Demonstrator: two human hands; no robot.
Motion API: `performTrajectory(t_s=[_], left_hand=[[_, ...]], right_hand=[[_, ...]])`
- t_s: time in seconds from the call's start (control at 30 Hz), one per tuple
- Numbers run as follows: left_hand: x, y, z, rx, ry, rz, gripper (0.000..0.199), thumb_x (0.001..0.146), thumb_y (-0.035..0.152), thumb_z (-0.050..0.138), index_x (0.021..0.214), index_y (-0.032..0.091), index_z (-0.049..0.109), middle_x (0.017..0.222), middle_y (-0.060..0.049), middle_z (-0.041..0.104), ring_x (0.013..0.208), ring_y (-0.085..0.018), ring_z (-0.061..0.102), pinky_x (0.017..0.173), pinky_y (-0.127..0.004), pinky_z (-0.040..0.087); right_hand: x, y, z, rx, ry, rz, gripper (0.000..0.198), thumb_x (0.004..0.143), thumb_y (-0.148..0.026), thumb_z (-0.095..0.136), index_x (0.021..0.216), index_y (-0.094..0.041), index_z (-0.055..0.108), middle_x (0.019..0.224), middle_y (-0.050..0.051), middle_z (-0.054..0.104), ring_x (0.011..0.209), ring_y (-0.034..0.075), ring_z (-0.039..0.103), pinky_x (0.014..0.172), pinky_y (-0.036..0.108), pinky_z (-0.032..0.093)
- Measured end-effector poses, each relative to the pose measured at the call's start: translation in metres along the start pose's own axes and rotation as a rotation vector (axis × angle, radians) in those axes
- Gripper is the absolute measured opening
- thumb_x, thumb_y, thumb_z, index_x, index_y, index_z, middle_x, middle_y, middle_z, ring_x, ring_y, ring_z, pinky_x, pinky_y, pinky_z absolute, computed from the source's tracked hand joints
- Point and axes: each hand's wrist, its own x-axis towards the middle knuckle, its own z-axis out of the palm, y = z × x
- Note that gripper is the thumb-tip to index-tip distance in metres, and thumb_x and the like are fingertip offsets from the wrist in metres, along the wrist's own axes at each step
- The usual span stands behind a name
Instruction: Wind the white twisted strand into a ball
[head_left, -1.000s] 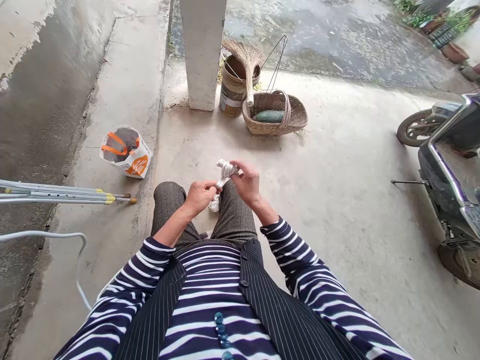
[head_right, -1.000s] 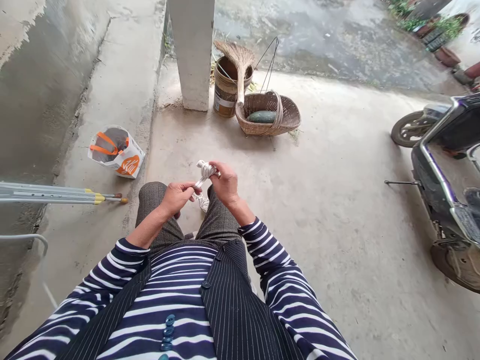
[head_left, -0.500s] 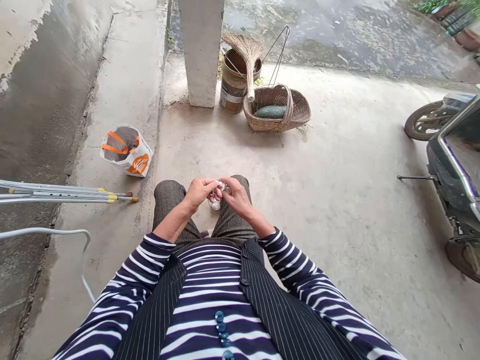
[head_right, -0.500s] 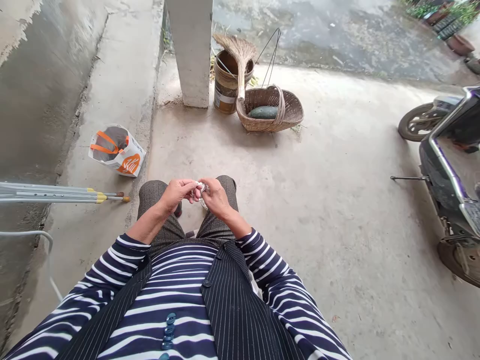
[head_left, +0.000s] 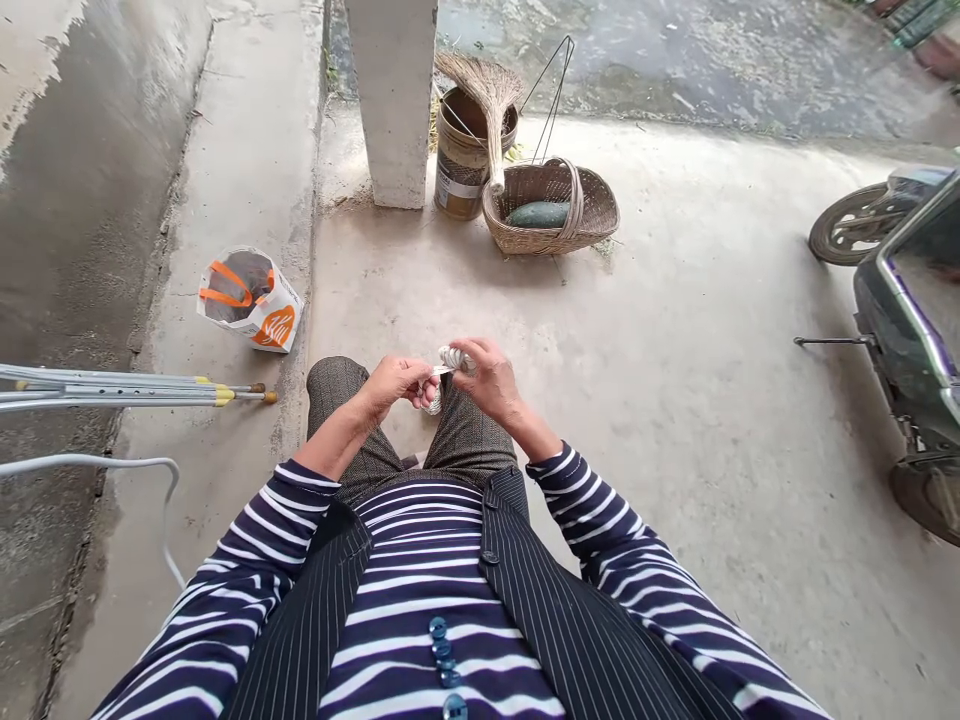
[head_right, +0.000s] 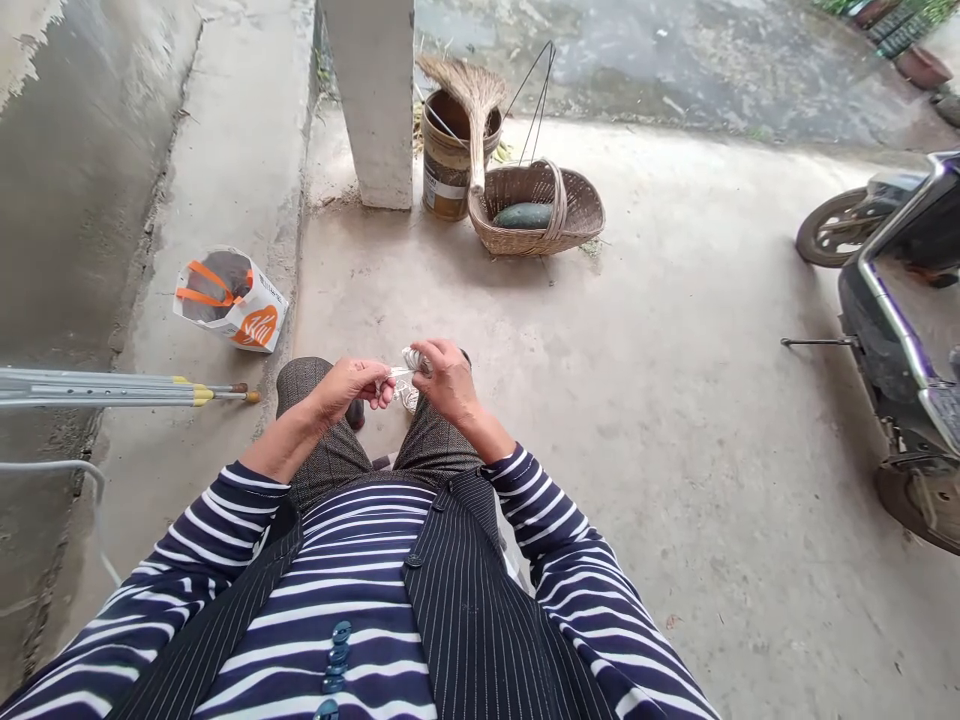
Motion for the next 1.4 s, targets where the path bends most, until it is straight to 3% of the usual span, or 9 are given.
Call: performTrajectory(t_s=[0.17,0.27,0.43,0.53,0.63,0.93,1.03,1.2,1.4], left_hand=[[0.005,-0.001,-0.001,-0.031,-0.060,-0.026,0.029,0.080,0.039,0.072,0.076,0.010,0.069,0.061,-0.006,0.068,0.050,-0.010,0.058,0.048,-0.019,0.042],[0.003,0.002,-0.008,-0.041,-0.211,-0.047,0.036,0.079,0.045,0.078,0.078,0.010,0.069,0.062,-0.006,0.067,0.051,-0.010,0.058,0.047,-0.019,0.042],[-0.015,0.009,-0.016,-0.049,-0.410,-0.078,0.039,0.077,0.047,0.085,0.074,0.011,0.068,0.063,-0.006,0.067,0.053,-0.012,0.060,0.046,-0.020,0.045],[-0.027,0.020,-0.017,-0.185,-0.404,0.023,0.041,0.078,0.048,0.083,0.073,0.011,0.067,0.063,-0.006,0.067,0.052,-0.013,0.060,0.047,-0.022,0.047],[-0.034,0.036,-0.019,-0.361,-0.260,0.220,0.034,0.080,0.042,0.082,0.081,0.011,0.069,0.067,-0.005,0.068,0.056,-0.013,0.063,0.047,-0.021,0.047],[-0.020,0.049,-0.031,-0.419,0.127,0.409,0.023,0.085,0.029,0.076,0.101,0.014,0.070,0.096,-0.009,0.076,0.087,-0.018,0.073,0.058,-0.020,0.052],[-0.007,0.036,-0.045,-0.251,0.241,0.379,0.024,0.086,0.036,0.074,0.089,0.012,0.070,0.083,-0.009,0.074,0.075,-0.018,0.071,0.058,-0.025,0.055],[0.013,0.004,-0.060,0.178,0.490,0.284,0.024,0.077,0.033,0.077,0.086,0.011,0.072,0.079,-0.007,0.070,0.074,-0.019,0.067,0.056,-0.025,0.055],[0.009,-0.015,-0.016,0.100,0.119,0.435,0.046,0.072,0.037,0.080,0.112,0.014,0.074,0.116,-0.011,0.072,0.113,-0.026,0.066,0.076,-0.030,0.061]], right_hand=[[0.012,-0.009,-0.021,-0.263,-0.134,-0.184,0.039,0.082,-0.003,0.056,0.116,-0.017,0.068,0.118,0.014,0.069,0.112,0.029,0.056,0.097,0.041,0.051],[0.020,-0.011,-0.036,-0.382,-0.181,-0.244,0.034,0.085,-0.004,0.054,0.112,-0.017,0.068,0.113,0.015,0.069,0.109,0.029,0.055,0.092,0.041,0.053],[0.046,0.000,-0.071,-0.410,0.024,-0.255,0.039,0.083,-0.001,0.053,0.115,-0.018,0.065,0.119,0.015,0.068,0.116,0.031,0.054,0.098,0.045,0.050],[0.049,0.002,-0.077,-0.367,0.006,-0.279,0.040,0.077,0.001,0.054,0.112,-0.017,0.065,0.114,0.015,0.070,0.114,0.031,0.056,0.098,0.044,0.050],[0.036,-0.003,-0.066,-0.249,-0.109,-0.261,0.036,0.073,-0.002,0.059,0.105,-0.017,0.066,0.103,0.013,0.072,0.106,0.029,0.061,0.088,0.040,0.052],[0.004,-0.017,-0.046,0.543,-0.426,0.252,0.041,0.063,-0.013,0.069,0.103,-0.020,0.068,0.094,0.002,0.070,0.086,0.019,0.066,0.071,0.029,0.052],[0.007,-0.017,-0.048,0.826,-0.555,0.461,0.041,0.058,-0.017,0.073,0.098,-0.019,0.064,0.079,-0.001,0.067,0.067,0.016,0.064,0.057,0.027,0.054],[0.014,-0.021,-0.054,0.977,-0.540,0.616,0.035,0.053,-0.016,0.072,0.087,-0.017,0.067,0.071,-0.002,0.066,0.059,0.014,0.062,0.047,0.025,0.056],[0.018,-0.030,-0.054,1.078,-0.523,0.709,0.030,0.054,-0.017,0.072,0.083,-0.016,0.069,0.072,-0.001,0.065,0.058,0.012,0.061,0.045,0.022,0.056]])
